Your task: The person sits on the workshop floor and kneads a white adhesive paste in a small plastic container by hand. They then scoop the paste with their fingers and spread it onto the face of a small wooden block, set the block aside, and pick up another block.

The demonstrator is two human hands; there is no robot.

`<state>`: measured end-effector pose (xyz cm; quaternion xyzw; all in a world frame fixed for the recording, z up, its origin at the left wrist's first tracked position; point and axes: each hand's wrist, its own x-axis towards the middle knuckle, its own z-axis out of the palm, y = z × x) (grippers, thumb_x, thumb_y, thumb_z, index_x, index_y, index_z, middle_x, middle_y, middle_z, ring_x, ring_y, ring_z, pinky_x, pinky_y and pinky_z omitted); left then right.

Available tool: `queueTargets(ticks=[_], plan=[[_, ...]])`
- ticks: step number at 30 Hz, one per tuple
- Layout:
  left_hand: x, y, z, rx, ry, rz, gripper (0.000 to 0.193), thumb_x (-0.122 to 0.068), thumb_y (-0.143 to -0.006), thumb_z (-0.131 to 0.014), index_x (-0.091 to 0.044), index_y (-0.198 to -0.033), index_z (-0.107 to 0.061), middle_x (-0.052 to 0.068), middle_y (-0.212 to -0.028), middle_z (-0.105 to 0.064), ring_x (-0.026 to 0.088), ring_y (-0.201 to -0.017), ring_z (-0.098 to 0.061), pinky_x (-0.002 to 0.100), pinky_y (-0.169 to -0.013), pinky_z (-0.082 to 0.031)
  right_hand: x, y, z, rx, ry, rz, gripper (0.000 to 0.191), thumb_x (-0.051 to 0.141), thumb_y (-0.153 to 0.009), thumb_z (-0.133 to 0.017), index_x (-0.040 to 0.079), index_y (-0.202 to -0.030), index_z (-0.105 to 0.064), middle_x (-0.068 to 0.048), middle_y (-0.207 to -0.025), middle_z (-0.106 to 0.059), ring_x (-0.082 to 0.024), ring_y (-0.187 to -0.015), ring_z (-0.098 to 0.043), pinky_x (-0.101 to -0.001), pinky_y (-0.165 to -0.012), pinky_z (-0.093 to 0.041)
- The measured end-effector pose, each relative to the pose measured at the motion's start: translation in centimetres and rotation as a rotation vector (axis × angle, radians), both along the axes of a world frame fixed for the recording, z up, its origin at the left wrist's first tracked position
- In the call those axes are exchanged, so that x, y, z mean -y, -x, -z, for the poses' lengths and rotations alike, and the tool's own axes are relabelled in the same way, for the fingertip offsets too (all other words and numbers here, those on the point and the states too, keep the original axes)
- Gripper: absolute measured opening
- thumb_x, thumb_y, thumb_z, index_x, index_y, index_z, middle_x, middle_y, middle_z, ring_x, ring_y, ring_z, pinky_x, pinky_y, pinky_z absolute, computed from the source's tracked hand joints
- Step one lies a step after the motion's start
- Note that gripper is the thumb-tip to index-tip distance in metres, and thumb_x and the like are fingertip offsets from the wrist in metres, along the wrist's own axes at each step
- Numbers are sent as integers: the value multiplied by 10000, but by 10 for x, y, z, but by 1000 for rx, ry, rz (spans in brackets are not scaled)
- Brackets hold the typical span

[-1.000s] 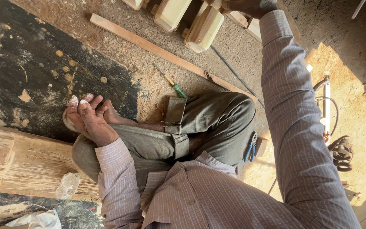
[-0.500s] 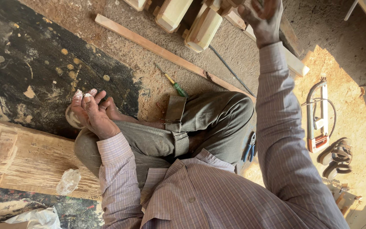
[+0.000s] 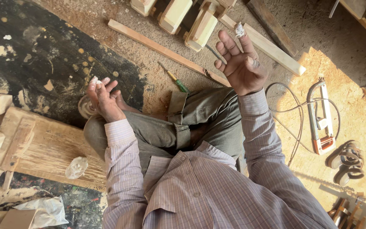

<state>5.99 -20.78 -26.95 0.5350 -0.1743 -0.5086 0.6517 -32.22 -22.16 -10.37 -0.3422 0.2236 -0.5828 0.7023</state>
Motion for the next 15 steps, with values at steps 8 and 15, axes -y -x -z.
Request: queueTargets(ticks=[8,15], plan=[[-47,-2,-1,66,215,99,631,-412,-1044,-617,-58,-1525,-413,125,-1307,-662,221,-1081,-722,295,-801,-560,-62,-57,16,47,-48,-137,759,303,-976,-706,156,-1646,-380,-151,-1593,-496,-248,-1426,-526,-428,-1124,-483],[-182,-57,-16,60,366,-27,652,-305,-1051,-728,-30,-1544,-401,159,-1382,-585,237,-1209,-630,376,-1063,-541,-95,-84,59,8,-182,-251,575,326,-1020,-677,137,-1542,-525,-137,-1506,-585,-241,-1322,-596,-424,-1074,-502]])
